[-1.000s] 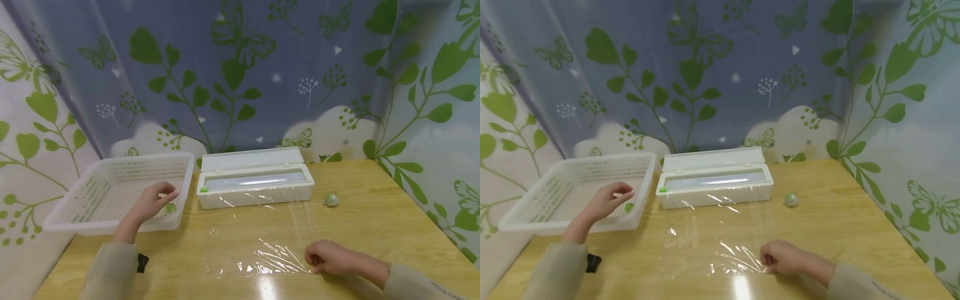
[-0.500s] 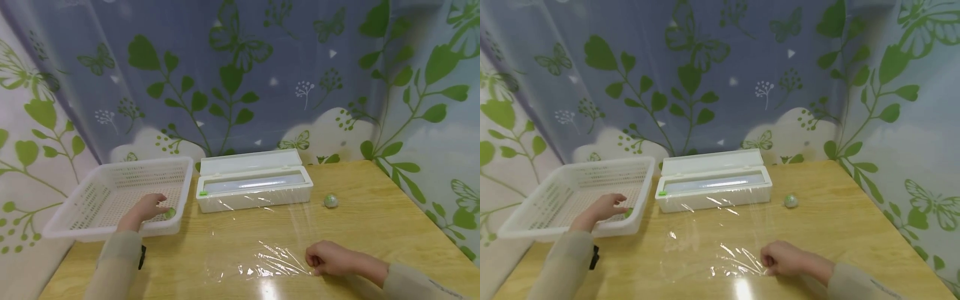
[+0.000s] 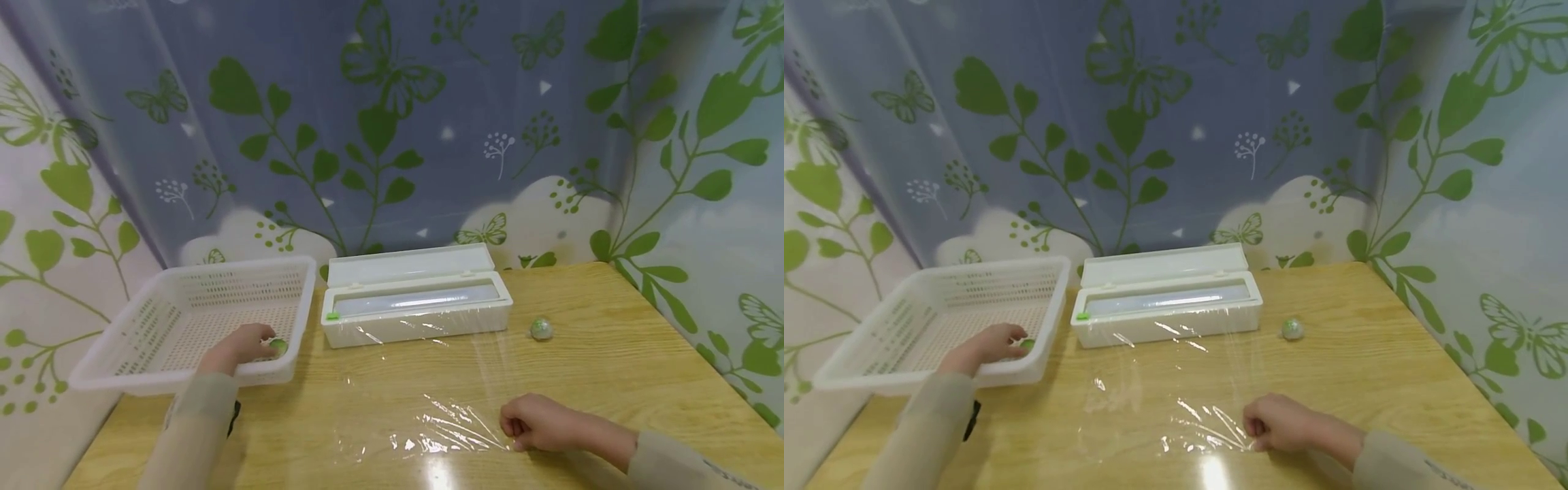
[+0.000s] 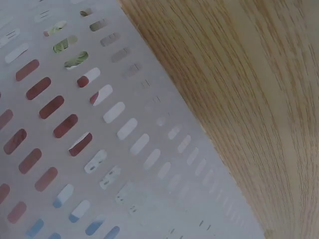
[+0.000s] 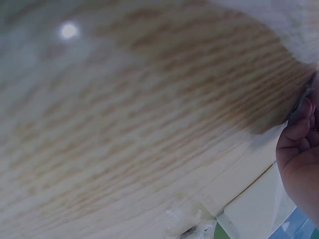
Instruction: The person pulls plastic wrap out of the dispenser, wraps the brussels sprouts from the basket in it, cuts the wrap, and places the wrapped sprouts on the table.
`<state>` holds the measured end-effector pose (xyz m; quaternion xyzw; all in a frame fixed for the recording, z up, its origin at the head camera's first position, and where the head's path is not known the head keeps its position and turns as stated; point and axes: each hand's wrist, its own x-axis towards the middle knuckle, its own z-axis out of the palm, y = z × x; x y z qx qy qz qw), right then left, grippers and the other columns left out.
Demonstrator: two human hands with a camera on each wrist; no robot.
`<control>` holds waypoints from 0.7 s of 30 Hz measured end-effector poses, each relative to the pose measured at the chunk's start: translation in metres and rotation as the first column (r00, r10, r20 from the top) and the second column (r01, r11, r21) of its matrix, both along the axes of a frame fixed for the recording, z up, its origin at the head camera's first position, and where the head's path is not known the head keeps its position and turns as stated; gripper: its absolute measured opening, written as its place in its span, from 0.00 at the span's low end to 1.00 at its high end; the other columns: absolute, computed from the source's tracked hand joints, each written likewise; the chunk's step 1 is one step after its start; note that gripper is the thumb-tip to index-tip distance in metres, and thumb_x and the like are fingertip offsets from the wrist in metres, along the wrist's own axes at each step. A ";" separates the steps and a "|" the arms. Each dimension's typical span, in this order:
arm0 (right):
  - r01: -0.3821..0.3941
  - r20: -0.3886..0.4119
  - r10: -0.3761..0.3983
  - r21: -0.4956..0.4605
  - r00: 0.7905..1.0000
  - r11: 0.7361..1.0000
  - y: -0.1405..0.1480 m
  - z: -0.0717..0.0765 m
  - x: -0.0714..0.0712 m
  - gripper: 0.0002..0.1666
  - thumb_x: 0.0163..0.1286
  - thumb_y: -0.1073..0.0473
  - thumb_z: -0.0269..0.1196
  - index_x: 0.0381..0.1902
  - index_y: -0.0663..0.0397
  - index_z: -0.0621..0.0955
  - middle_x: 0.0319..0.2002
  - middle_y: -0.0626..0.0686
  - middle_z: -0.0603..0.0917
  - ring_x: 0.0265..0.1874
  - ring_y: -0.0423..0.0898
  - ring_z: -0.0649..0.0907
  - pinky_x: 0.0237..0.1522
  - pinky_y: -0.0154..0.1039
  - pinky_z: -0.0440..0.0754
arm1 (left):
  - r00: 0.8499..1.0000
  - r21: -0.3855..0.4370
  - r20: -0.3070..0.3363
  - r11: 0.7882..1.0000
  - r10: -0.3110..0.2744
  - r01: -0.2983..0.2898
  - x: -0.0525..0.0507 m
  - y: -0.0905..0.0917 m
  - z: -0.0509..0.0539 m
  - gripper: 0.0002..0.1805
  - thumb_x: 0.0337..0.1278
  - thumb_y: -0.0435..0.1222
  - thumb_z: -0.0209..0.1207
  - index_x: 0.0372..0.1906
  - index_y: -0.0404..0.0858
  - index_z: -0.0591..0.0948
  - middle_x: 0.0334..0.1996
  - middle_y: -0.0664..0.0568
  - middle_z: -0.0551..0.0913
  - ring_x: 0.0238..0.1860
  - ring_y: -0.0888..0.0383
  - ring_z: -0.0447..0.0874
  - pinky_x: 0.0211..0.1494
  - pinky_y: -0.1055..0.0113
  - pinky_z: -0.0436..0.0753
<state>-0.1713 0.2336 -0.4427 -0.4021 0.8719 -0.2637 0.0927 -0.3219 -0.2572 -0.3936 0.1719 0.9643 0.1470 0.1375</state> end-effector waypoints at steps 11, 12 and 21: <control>-0.009 -0.013 0.010 0.017 1.000 1.000 -0.001 -0.001 -0.003 0.15 0.43 0.65 0.68 0.21 0.46 0.71 0.19 0.34 0.66 0.18 0.28 0.66 0.20 0.25 0.67 | 1.000 -0.027 0.020 1.000 -0.005 0.005 0.002 -0.002 0.000 0.16 0.49 0.33 0.60 0.43 0.28 0.75 0.39 0.37 0.77 0.43 0.41 0.73 0.45 0.49 0.71; -0.007 -0.014 0.007 0.020 1.000 1.000 -0.001 0.000 -0.003 0.15 0.43 0.65 0.68 0.21 0.46 0.70 0.19 0.34 0.66 0.18 0.28 0.66 0.20 0.25 0.67 | 1.000 -0.032 0.009 0.999 0.001 -0.001 0.003 -0.002 0.000 0.14 0.49 0.33 0.61 0.40 0.30 0.76 0.37 0.40 0.78 0.41 0.44 0.74 0.44 0.50 0.72; -0.011 -0.032 0.012 0.026 0.999 1.000 -0.001 0.003 -0.001 0.15 0.42 0.64 0.68 0.21 0.47 0.71 0.18 0.35 0.67 0.19 0.29 0.66 0.21 0.25 0.66 | 0.998 0.030 -0.061 0.999 0.015 -0.013 0.000 0.003 0.002 0.10 0.44 0.33 0.64 0.30 0.33 0.75 0.27 0.51 0.76 0.29 0.55 0.71 0.34 0.59 0.72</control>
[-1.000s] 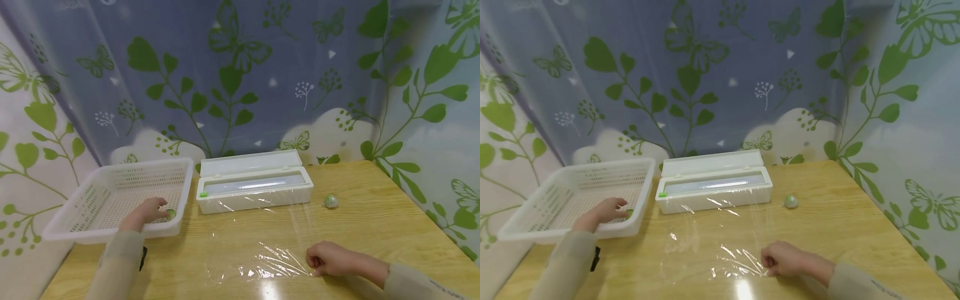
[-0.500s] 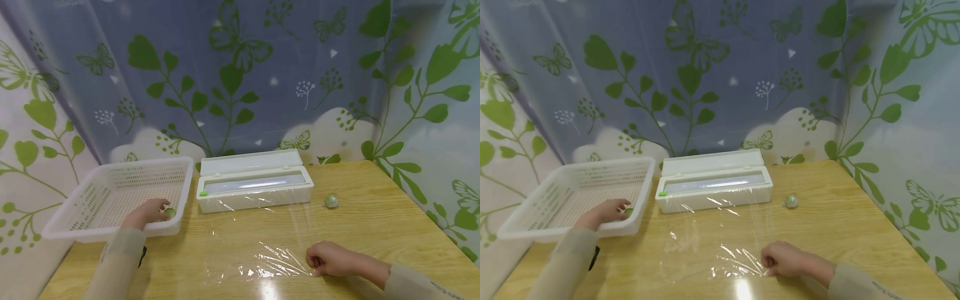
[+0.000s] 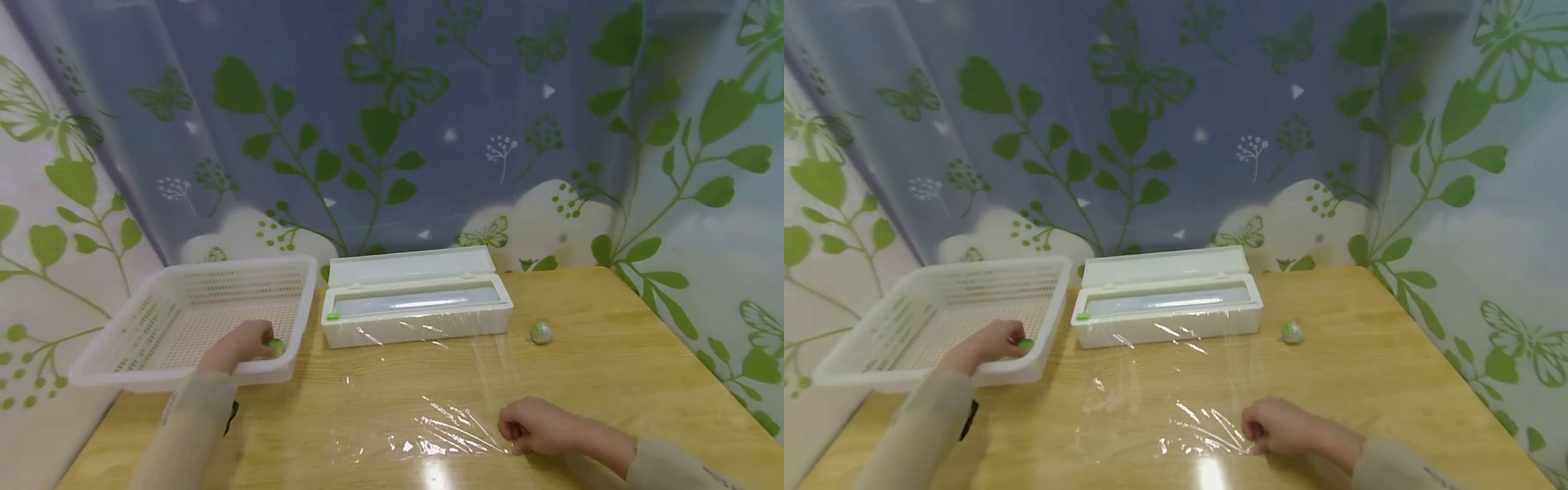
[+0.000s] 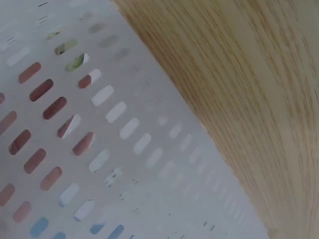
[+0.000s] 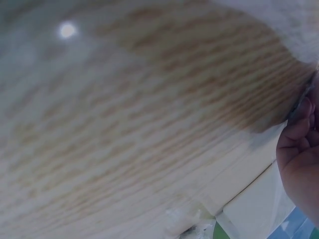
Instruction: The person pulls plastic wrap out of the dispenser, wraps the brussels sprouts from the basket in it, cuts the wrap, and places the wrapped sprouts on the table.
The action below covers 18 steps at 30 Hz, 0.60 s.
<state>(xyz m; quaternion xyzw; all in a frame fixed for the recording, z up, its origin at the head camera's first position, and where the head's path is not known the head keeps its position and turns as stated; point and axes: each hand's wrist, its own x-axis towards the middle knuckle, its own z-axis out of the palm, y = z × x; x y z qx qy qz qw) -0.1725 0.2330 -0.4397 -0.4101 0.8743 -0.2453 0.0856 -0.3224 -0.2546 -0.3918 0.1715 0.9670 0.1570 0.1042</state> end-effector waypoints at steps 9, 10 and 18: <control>0.009 0.015 -0.008 -0.012 1.000 1.000 0.000 -0.003 0.003 0.16 0.41 0.65 0.68 0.20 0.47 0.71 0.18 0.34 0.66 0.19 0.28 0.67 0.21 0.25 0.67 | 0.974 0.166 -0.184 0.981 0.134 -0.103 0.005 0.006 0.012 0.14 0.47 0.33 0.62 0.37 0.27 0.74 0.34 0.39 0.78 0.38 0.44 0.76 0.40 0.54 0.75; 0.006 0.013 -0.006 -0.011 1.000 1.000 0.000 -0.003 0.003 0.16 0.41 0.66 0.68 0.20 0.47 0.71 0.18 0.34 0.66 0.19 0.28 0.67 0.21 0.25 0.67 | 0.966 0.194 -0.205 0.974 0.157 -0.117 0.008 0.009 0.016 0.15 0.48 0.33 0.61 0.38 0.27 0.73 0.34 0.38 0.78 0.39 0.43 0.76 0.41 0.53 0.75; 0.007 -0.003 -0.007 -0.011 1.000 1.000 -0.001 -0.002 0.002 0.16 0.41 0.66 0.68 0.20 0.47 0.70 0.18 0.34 0.66 0.18 0.29 0.66 0.20 0.25 0.67 | 0.876 0.404 -0.395 0.909 0.277 -0.105 0.034 0.038 0.052 0.18 0.50 0.35 0.60 0.42 0.28 0.73 0.37 0.36 0.78 0.39 0.42 0.77 0.39 0.52 0.76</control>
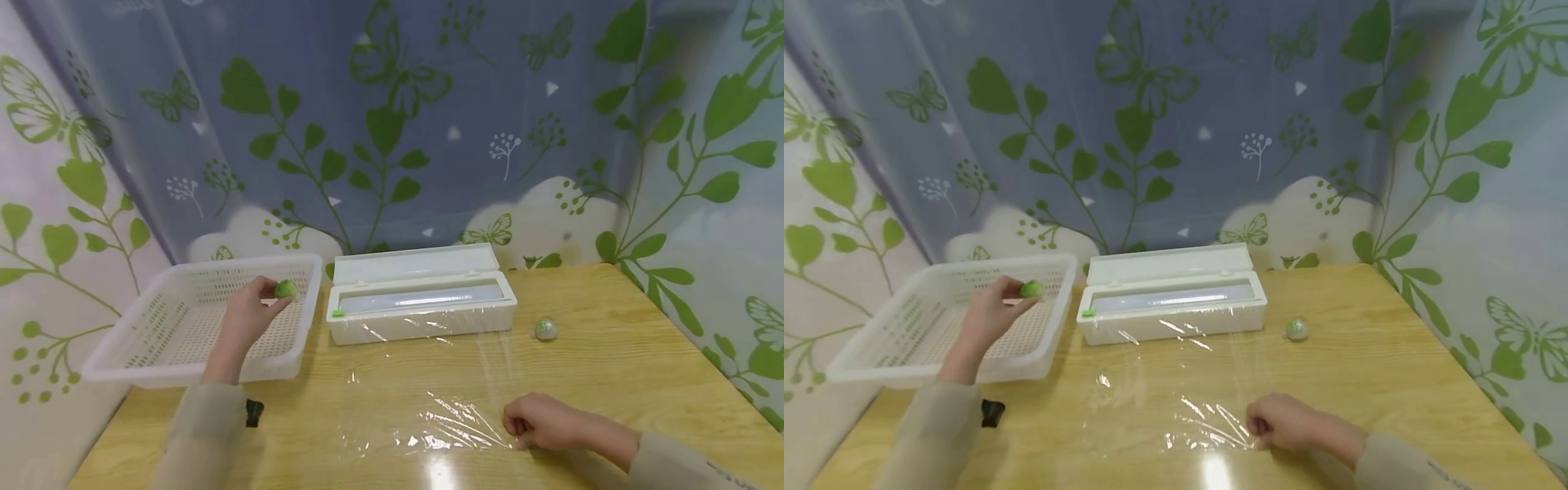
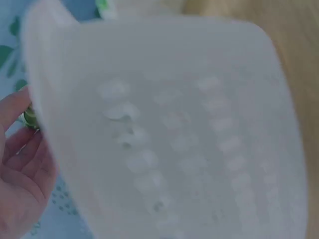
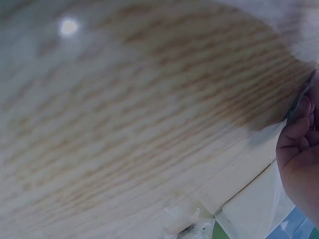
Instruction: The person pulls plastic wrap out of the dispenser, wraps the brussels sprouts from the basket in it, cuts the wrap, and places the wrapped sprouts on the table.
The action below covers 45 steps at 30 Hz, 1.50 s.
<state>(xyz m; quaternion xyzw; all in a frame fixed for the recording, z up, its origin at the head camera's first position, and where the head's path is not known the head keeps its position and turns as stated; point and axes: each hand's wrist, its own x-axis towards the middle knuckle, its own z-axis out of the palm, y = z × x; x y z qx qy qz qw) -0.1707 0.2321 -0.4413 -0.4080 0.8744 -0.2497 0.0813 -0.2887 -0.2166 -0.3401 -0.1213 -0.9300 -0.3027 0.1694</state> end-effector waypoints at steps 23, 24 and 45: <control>0.012 0.014 -0.013 0.039 1.000 0.999 0.003 0.001 -0.005 0.16 0.41 0.66 0.68 0.19 0.47 0.70 0.17 0.35 0.66 0.18 0.29 0.66 0.20 0.26 0.66 | 0.945 -0.092 0.060 0.941 -0.323 0.327 0.036 0.118 -0.014 0.14 0.42 0.39 0.65 0.34 0.34 0.81 0.30 0.51 0.78 0.26 0.60 0.77 0.29 0.73 0.76; 0.014 0.009 -0.015 0.040 1.000 0.999 0.003 0.000 -0.004 0.16 0.40 0.66 0.68 0.19 0.47 0.70 0.17 0.35 0.66 0.18 0.29 0.66 0.20 0.25 0.66 | 0.938 -0.107 0.080 0.933 -0.336 0.343 0.039 0.123 -0.015 0.14 0.42 0.40 0.65 0.34 0.34 0.80 0.29 0.52 0.78 0.26 0.61 0.76 0.29 0.74 0.75; 0.022 0.035 -0.024 0.067 0.999 0.998 -0.001 -0.001 -0.001 0.16 0.42 0.67 0.67 0.19 0.47 0.70 0.17 0.35 0.66 0.18 0.30 0.66 0.21 0.26 0.66 | 0.810 -0.350 0.403 0.745 -0.427 0.567 0.084 0.182 -0.064 0.17 0.47 0.47 0.61 0.16 0.44 0.69 0.11 0.61 0.62 0.14 0.67 0.55 0.17 0.76 0.61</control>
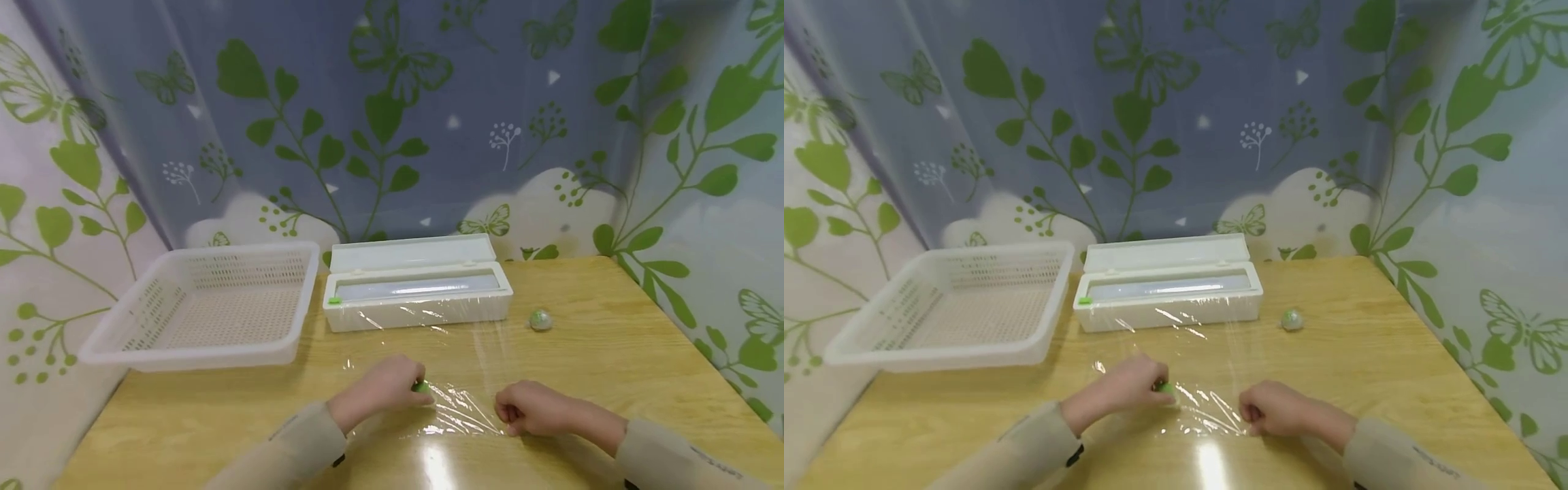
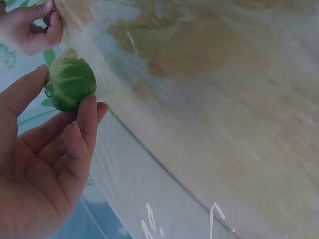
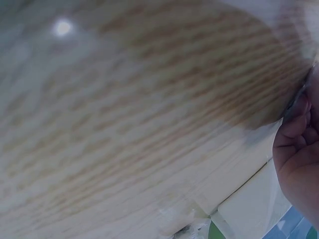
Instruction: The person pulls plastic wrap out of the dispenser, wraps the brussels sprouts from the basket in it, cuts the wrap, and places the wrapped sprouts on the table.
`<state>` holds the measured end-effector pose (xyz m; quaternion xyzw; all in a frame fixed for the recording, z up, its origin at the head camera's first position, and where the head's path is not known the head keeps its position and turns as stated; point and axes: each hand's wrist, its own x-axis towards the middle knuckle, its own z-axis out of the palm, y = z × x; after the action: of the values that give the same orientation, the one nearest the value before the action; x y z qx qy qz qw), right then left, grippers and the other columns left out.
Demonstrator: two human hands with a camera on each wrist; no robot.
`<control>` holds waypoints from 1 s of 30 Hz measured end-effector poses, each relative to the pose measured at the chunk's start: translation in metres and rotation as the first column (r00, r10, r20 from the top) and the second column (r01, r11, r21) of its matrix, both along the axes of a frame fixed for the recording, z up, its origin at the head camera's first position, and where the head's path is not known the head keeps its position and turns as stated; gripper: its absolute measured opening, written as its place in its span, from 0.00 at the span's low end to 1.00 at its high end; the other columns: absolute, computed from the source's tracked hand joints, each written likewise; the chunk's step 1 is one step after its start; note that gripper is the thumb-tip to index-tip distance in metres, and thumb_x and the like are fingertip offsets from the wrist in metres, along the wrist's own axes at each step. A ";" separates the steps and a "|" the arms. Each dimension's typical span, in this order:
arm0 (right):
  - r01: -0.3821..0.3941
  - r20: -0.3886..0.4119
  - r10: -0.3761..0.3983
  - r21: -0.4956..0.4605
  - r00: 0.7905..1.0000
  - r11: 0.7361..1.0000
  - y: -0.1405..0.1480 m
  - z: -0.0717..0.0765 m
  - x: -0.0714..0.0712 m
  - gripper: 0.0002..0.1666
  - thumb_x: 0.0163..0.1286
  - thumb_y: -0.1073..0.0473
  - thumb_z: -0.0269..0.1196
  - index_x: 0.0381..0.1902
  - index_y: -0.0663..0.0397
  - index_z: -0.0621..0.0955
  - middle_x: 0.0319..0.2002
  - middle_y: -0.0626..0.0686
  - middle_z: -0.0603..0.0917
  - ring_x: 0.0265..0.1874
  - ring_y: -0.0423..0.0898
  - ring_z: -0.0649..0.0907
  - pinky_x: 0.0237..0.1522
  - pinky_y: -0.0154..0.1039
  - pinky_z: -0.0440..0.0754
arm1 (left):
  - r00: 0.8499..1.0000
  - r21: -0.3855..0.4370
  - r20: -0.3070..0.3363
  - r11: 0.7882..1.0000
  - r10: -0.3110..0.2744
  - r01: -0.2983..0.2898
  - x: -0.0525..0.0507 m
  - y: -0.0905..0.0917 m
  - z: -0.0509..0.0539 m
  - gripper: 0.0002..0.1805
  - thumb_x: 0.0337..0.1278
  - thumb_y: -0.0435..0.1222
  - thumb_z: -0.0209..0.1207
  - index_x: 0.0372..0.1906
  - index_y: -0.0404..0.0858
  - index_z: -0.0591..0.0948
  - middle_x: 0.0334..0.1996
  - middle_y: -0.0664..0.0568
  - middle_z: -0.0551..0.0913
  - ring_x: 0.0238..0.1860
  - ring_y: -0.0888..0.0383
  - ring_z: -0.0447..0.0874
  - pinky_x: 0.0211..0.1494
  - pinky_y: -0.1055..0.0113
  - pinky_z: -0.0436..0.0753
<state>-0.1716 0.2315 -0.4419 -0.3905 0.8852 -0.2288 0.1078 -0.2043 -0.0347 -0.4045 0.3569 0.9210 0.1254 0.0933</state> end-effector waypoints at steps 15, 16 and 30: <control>0.007 -0.007 -0.007 -0.007 1.000 1.000 -0.001 -0.001 0.001 0.16 0.41 0.66 0.67 0.18 0.46 0.70 0.17 0.34 0.66 0.17 0.29 0.66 0.20 0.25 0.66 | 0.999 0.018 0.032 1.000 0.012 -0.012 -0.005 0.002 -0.013 0.17 0.47 0.47 0.61 0.17 0.42 0.69 0.12 0.60 0.63 0.14 0.67 0.56 0.16 0.76 0.61; 0.006 -0.010 -0.006 -0.007 1.000 1.000 0.000 -0.001 0.001 0.16 0.41 0.66 0.67 0.18 0.47 0.70 0.17 0.34 0.66 0.17 0.29 0.66 0.20 0.25 0.66 | 1.000 0.014 0.025 1.000 0.001 -0.001 -0.005 0.002 -0.014 0.16 0.47 0.48 0.60 0.19 0.42 0.70 0.13 0.60 0.63 0.14 0.67 0.56 0.17 0.76 0.61; -0.059 -0.010 0.059 -0.010 0.998 0.998 0.007 0.003 0.006 0.20 0.47 0.44 0.66 0.27 0.46 0.70 0.24 0.37 0.66 0.23 0.32 0.66 0.25 0.26 0.67 | 0.997 -0.082 -0.028 0.994 -0.069 0.067 -0.002 -0.005 -0.014 0.15 0.50 0.51 0.56 0.28 0.44 0.71 0.18 0.60 0.65 0.18 0.66 0.60 0.19 0.75 0.64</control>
<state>-0.1656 0.2381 -0.4389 -0.4182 0.8727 -0.2279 0.1080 -0.2064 -0.0395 -0.4181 0.3858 0.9140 0.0791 0.0978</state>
